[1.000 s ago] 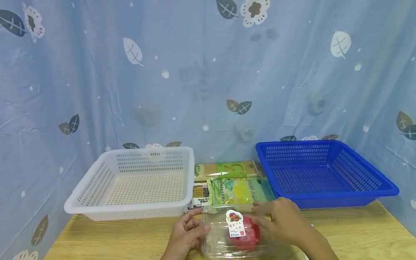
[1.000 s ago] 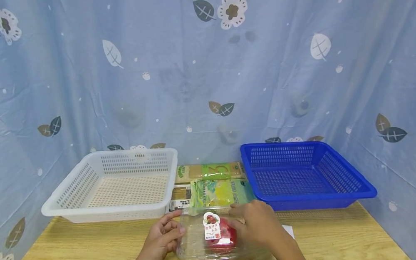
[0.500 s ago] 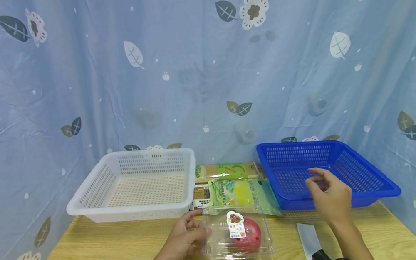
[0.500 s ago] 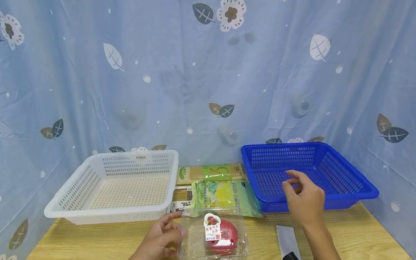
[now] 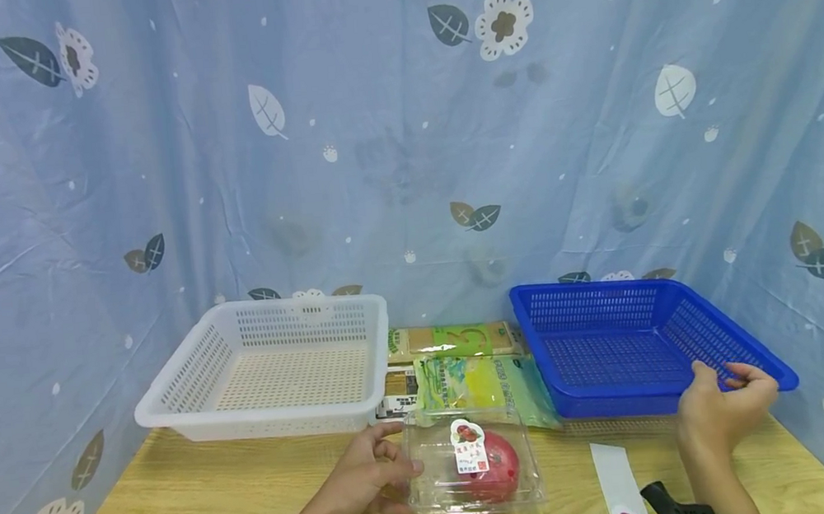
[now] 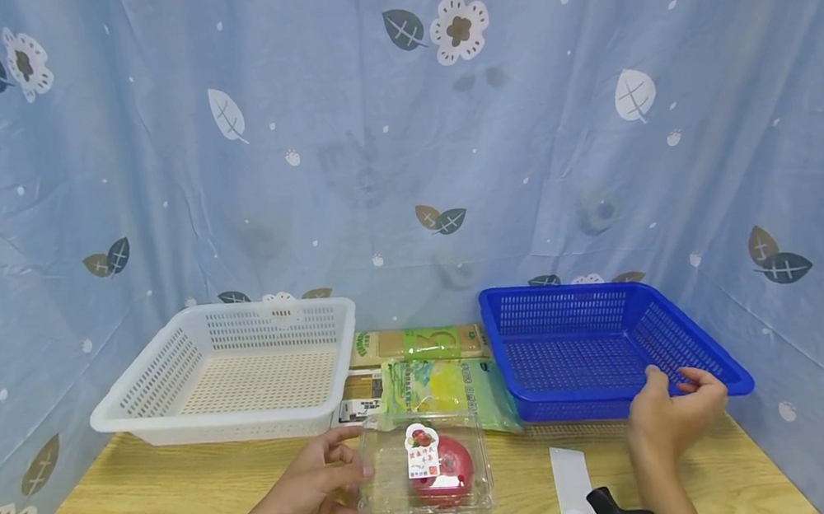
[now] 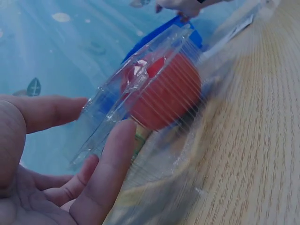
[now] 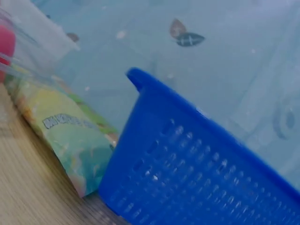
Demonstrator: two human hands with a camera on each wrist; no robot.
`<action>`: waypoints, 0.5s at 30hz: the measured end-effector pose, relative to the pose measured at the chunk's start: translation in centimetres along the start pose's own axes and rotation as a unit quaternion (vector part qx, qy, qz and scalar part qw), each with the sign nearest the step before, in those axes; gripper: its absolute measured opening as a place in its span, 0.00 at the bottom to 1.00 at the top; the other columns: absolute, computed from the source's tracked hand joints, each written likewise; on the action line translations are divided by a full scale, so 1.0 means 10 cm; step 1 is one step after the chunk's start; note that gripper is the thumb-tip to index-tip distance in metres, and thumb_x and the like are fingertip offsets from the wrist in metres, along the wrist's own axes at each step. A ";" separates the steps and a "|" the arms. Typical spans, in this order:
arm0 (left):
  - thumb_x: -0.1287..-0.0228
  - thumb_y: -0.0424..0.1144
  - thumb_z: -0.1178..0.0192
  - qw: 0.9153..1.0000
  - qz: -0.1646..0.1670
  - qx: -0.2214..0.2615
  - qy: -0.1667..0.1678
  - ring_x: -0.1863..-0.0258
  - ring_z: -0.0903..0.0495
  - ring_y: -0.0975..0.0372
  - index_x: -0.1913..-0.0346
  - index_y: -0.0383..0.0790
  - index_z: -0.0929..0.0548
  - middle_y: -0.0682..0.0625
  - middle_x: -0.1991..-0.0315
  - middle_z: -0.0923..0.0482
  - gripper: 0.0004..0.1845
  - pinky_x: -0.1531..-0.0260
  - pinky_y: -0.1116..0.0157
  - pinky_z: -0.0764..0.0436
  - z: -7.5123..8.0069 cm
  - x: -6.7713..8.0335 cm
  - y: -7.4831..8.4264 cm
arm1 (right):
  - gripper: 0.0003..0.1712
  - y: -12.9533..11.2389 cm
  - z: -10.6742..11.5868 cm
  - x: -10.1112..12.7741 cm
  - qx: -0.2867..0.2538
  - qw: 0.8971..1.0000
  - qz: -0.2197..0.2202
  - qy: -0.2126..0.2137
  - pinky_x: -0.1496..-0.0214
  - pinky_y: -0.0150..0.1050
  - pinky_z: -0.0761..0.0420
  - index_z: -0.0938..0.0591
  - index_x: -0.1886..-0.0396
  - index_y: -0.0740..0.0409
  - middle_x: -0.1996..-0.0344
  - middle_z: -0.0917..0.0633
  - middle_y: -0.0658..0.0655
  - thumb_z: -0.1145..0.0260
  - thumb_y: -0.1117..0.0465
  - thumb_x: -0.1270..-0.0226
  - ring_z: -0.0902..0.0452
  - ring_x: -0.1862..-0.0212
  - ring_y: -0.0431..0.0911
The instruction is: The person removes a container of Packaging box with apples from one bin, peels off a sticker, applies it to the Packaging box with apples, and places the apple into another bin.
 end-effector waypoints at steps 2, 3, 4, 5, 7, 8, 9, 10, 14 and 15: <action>0.42 0.33 0.29 1.000 0.004 0.009 -0.007 0.73 0.22 0.62 0.24 0.28 0.45 0.47 0.63 0.26 0.47 0.75 0.59 0.13 0.00 0.01 0.01 | 0.20 0.05 0.03 -0.05 -0.032 0.998 -0.057 0.011 0.60 0.30 0.38 0.37 0.58 0.37 0.62 0.41 0.43 0.37 0.64 0.30 0.44 0.61 0.35; 0.41 0.33 0.30 1.000 0.005 0.014 -0.010 0.74 0.21 0.62 0.24 0.28 0.45 0.47 0.63 0.26 0.47 0.75 0.59 0.13 0.01 0.01 0.01 | 0.21 0.06 0.04 -0.08 -0.046 0.996 -0.080 0.018 0.62 0.28 0.37 0.38 0.58 0.38 0.62 0.41 0.43 0.36 0.64 0.30 0.44 0.62 0.35; 0.41 0.32 0.30 1.000 0.006 0.020 -0.014 0.74 0.21 0.62 0.24 0.28 0.46 0.47 0.63 0.26 0.47 0.74 0.58 0.12 0.01 0.01 0.01 | 0.22 0.08 0.05 -0.10 -0.065 0.993 -0.100 0.024 0.66 0.27 0.35 0.39 0.58 0.38 0.63 0.41 0.44 0.36 0.65 0.31 0.44 0.63 0.36; 0.40 0.32 0.31 1.000 0.007 0.025 -0.017 0.74 0.20 0.62 0.24 0.28 0.46 0.46 0.62 0.26 0.47 0.74 0.58 0.12 0.02 0.01 0.01 | 0.22 0.09 0.06 -0.12 -0.093 0.988 -0.119 0.026 0.69 0.26 0.33 0.40 0.58 0.40 0.62 0.41 0.44 0.37 0.66 0.30 0.42 0.66 0.36; 0.40 0.32 0.31 0.999 0.006 0.037 -0.022 0.76 0.20 0.61 0.24 0.28 0.47 0.46 0.62 0.26 0.47 0.73 0.57 0.12 0.02 0.01 0.00 | 0.22 0.10 0.06 -0.16 -0.161 0.974 -0.155 0.033 0.78 0.26 0.32 0.41 0.58 0.44 0.57 0.37 0.46 0.39 0.70 0.30 0.39 0.73 0.37; 0.40 0.32 0.31 0.999 0.005 0.042 -0.023 0.76 0.20 0.61 0.24 0.28 0.47 0.46 0.63 0.26 0.47 0.73 0.57 0.12 0.02 0.01 -0.01 | 0.22 0.10 0.07 -0.17 -0.192 0.965 -0.175 0.035 0.82 0.28 0.32 0.42 0.57 0.45 0.54 0.37 0.46 0.40 0.71 0.30 0.38 0.77 0.37; 0.40 0.32 0.31 0.999 0.005 0.047 -0.025 0.77 0.21 0.60 0.24 0.27 0.48 0.46 0.63 0.26 0.47 0.73 0.56 0.12 0.02 0.01 -0.02 | 0.22 0.10 0.07 -0.19 -0.220 0.955 -0.194 0.038 0.85 0.29 0.33 0.43 0.57 0.45 0.51 0.36 0.46 0.40 0.71 0.30 0.39 0.80 0.38; 0.39 0.32 0.31 0.998 0.005 0.051 -0.026 0.77 0.21 0.60 0.24 0.27 0.48 0.46 0.63 0.26 0.47 0.72 0.56 0.12 0.01 0.00 -0.03 | 0.22 0.10 0.08 -0.20 -0.248 0.944 -0.214 0.038 0.87 0.31 0.33 0.44 0.56 0.45 0.48 0.36 0.47 0.41 0.72 0.29 0.39 0.83 0.41; 0.38 0.31 0.32 0.997 0.008 0.065 -0.032 0.79 0.21 0.61 0.24 0.27 0.49 0.46 0.63 0.27 0.46 0.73 0.55 0.12 -0.01 -0.01 -0.06 | 0.24 0.09 0.08 -0.21 -0.285 0.921 -0.263 0.044 0.88 0.35 0.30 0.43 0.50 0.42 0.46 0.37 0.45 0.42 0.71 0.28 0.30 0.75 0.43; 0.38 0.31 0.33 0.997 0.007 0.068 -0.033 0.80 0.21 0.61 0.24 0.27 0.49 0.46 0.62 0.27 0.46 0.72 0.54 0.12 -0.01 -0.01 -0.06 | 0.24 0.09 0.08 -0.21 -0.286 0.919 -0.269 0.042 0.87 0.35 0.28 0.43 0.49 0.41 0.46 0.37 0.45 0.42 0.71 0.27 0.28 0.70 0.42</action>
Point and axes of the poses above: each hand's wrist, its own x-axis away from the middle knuckle, its own z-axis out of the back of the hand, y = z × x, the point moved 1 cm from there along -x, towards the middle knuckle
